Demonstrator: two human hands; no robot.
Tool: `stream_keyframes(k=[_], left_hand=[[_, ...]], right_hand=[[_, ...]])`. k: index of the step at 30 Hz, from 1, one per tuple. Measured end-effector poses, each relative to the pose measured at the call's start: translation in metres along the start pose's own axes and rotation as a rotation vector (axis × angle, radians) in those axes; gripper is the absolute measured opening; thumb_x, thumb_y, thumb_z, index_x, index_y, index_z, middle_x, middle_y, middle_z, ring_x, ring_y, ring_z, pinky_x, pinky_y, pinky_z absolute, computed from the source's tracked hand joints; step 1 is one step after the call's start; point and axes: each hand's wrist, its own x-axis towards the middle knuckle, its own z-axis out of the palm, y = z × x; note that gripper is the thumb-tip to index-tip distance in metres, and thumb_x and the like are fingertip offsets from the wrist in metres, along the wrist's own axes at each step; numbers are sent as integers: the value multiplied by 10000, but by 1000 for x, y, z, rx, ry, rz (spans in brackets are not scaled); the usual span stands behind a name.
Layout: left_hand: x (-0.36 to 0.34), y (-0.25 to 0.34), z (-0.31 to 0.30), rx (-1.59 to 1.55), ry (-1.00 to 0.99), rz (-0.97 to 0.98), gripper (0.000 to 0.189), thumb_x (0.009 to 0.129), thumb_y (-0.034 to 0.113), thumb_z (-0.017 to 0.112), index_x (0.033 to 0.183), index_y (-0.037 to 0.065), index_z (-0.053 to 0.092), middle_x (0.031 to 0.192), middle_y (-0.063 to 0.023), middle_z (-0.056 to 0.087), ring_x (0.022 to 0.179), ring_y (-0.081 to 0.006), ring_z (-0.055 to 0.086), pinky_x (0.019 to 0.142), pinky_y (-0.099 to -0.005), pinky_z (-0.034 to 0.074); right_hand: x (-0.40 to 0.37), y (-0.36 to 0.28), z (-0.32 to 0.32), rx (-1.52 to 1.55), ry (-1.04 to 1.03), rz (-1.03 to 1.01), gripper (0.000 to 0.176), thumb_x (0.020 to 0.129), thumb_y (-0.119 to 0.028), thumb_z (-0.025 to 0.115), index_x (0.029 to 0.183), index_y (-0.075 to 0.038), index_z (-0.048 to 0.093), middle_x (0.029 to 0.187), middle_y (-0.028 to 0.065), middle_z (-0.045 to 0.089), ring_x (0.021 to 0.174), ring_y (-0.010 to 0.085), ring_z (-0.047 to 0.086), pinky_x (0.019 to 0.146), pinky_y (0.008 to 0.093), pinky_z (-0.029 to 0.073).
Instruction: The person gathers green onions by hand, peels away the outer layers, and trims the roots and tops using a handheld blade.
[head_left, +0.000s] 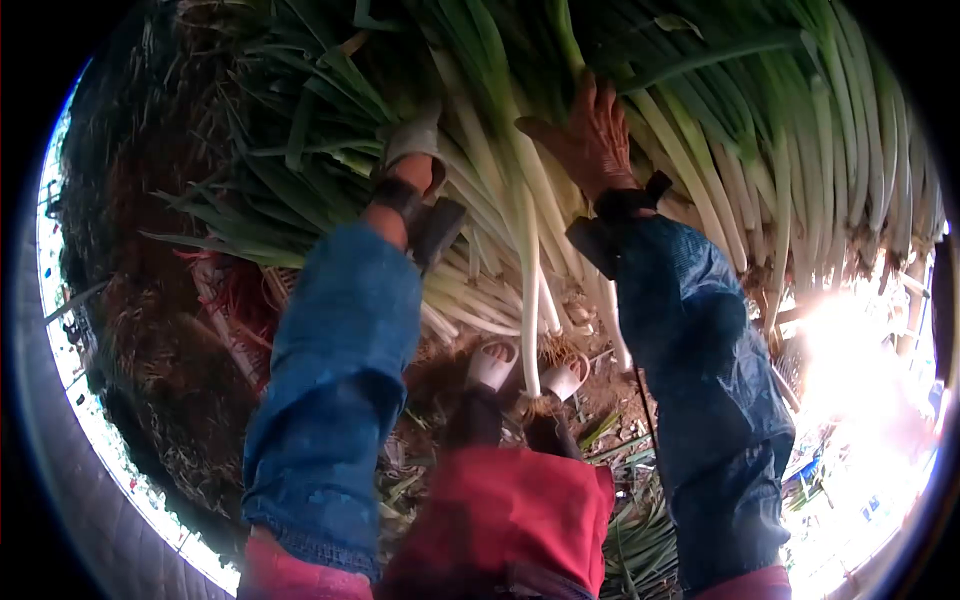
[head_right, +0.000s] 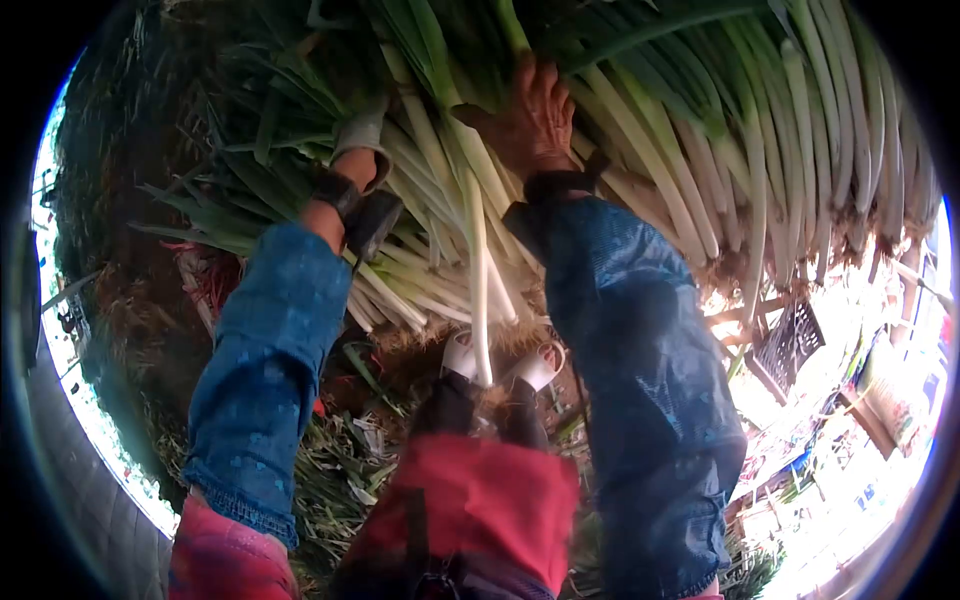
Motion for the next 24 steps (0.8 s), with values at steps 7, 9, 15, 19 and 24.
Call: stream_keyframes(k=[7, 9, 15, 19, 24], left_hand=[[2, 35, -7, 438, 476, 579, 990, 714, 518, 671, 1416, -3, 206, 1331, -258, 382, 1228, -451, 355, 1033, -496, 308], [21, 22, 12, 476, 492, 559, 1007, 686, 505, 674, 1424, 32, 178, 1289, -272, 391, 1197, -448, 372, 1010, -535, 302], [71, 21, 55, 304, 429, 539, 946, 709, 476, 667, 1412, 31, 217, 1277, -264, 407, 1188, -442, 385, 1014, -527, 301], [54, 32, 13, 229, 184, 563, 863, 742, 435, 671, 1400, 45, 272, 1272, -251, 424, 1185, -430, 399, 1014, -515, 312], [16, 38, -64, 438, 247, 736, 756, 772, 487, 650, 1315, 23, 402, 1205, -207, 474, 1170, -393, 431, 1028, -515, 293]], right_hand=[[94, -17, 58, -120, 71, -430, 941, 724, -472, 700, 1443, -66, 249, 1384, 225, 330, 1236, 417, 340, 1020, 500, 302], [105, 1, 93, -96, 46, -434, 905, 754, -472, 662, 1451, -75, 245, 1377, 221, 336, 1212, 423, 347, 1015, 499, 298], [142, 48, 143, -78, 34, -523, 840, 791, -447, 596, 1453, -67, 245, 1416, 223, 301, 1231, 437, 329, 1040, 499, 268], [140, 40, 131, -58, 7, -511, 826, 775, -389, 667, 1423, -51, 283, 1364, 239, 335, 1187, 435, 365, 1022, 516, 313], [137, 40, 130, -52, -44, -439, 842, 770, -384, 646, 1437, -44, 260, 1396, 229, 311, 1229, 429, 326, 1046, 498, 285]])
